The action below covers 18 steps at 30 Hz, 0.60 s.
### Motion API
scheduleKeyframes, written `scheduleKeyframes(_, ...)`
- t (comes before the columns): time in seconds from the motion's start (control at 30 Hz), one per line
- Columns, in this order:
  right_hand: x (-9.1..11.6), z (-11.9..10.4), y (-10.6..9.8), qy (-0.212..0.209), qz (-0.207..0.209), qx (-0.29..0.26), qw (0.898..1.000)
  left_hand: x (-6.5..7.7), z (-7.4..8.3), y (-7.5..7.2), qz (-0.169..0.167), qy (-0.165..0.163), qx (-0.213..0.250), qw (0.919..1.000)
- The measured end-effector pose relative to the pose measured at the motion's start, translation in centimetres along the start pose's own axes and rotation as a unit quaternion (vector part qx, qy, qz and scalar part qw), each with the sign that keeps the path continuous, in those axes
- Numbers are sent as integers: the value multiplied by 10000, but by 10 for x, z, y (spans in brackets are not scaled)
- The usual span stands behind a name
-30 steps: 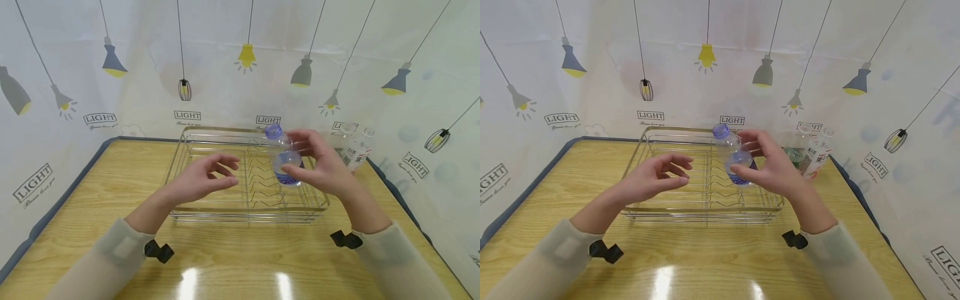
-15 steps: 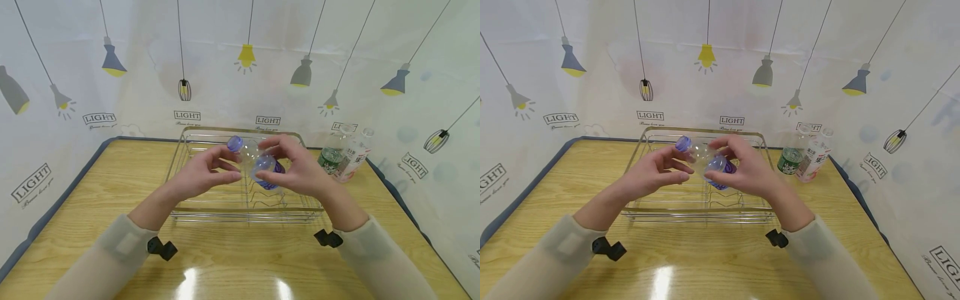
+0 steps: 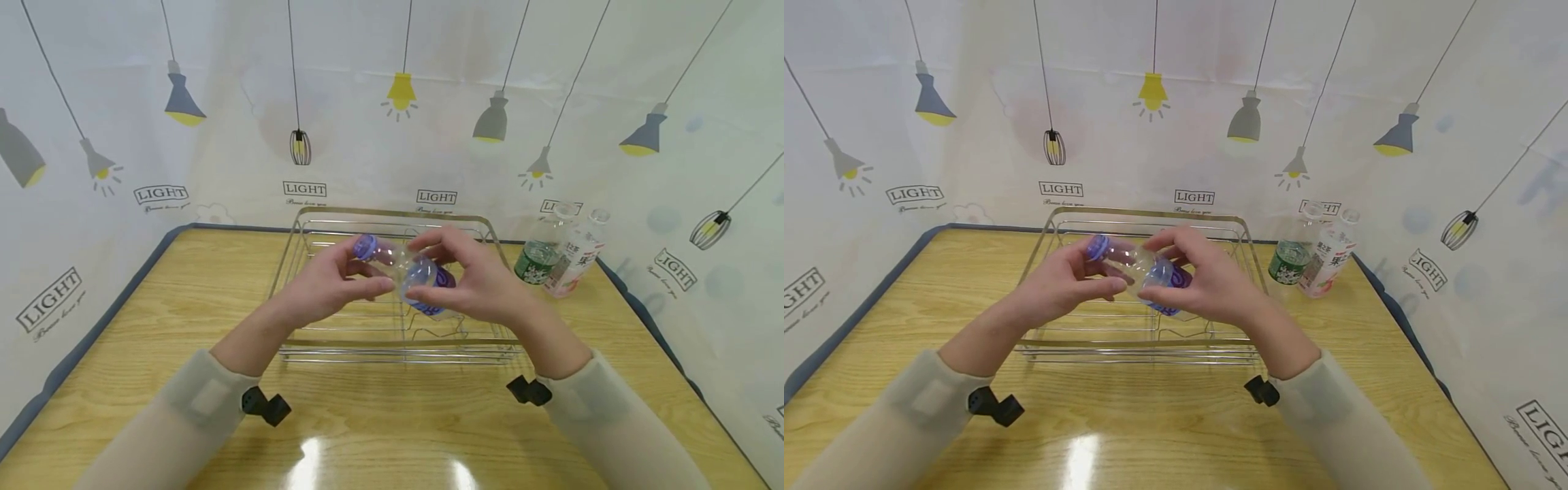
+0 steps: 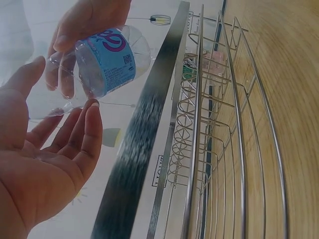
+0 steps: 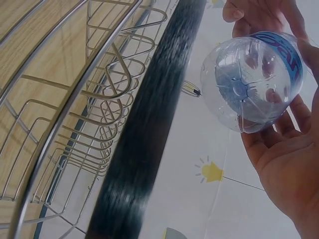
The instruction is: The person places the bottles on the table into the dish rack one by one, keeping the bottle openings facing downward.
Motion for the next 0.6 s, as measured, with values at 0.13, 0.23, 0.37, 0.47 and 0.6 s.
scheduleKeyframes(0.13, -1, 1, 1, -11, -12, 21, 10000, 0, 0, 0, 20, 41, -13, 10000)
scheduleKeyframes(0.23, -1, 2, 2, -51, -53, 64, 10000, 0, 0, -1, 34, 112, -74, 9999)
scheduleKeyframes(0.37, -1, 4, 3, -86, -143, 30, 9999, 1, 1, -5, 129, 274, -185, 9994)
scheduleKeyframes(0.47, 2, 9, 1, 36, -198, 10, 9998, 2, 1, -9, 265, 375, -170, 9988)
scheduleKeyframes(0.6, 9, 21, -1, 337, -264, 71, 9991, 4, 1, -15, 349, 404, 51, 9986)
Point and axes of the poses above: each hand's wrist, its own x-axis away from the middle knuckle, its own y-axis out of the palm, z = x × y, the point moved 8 cm from there along -x, towards the middle knuckle, and after that the axes turned 4 degrees about -z, right-handed, at the moved point
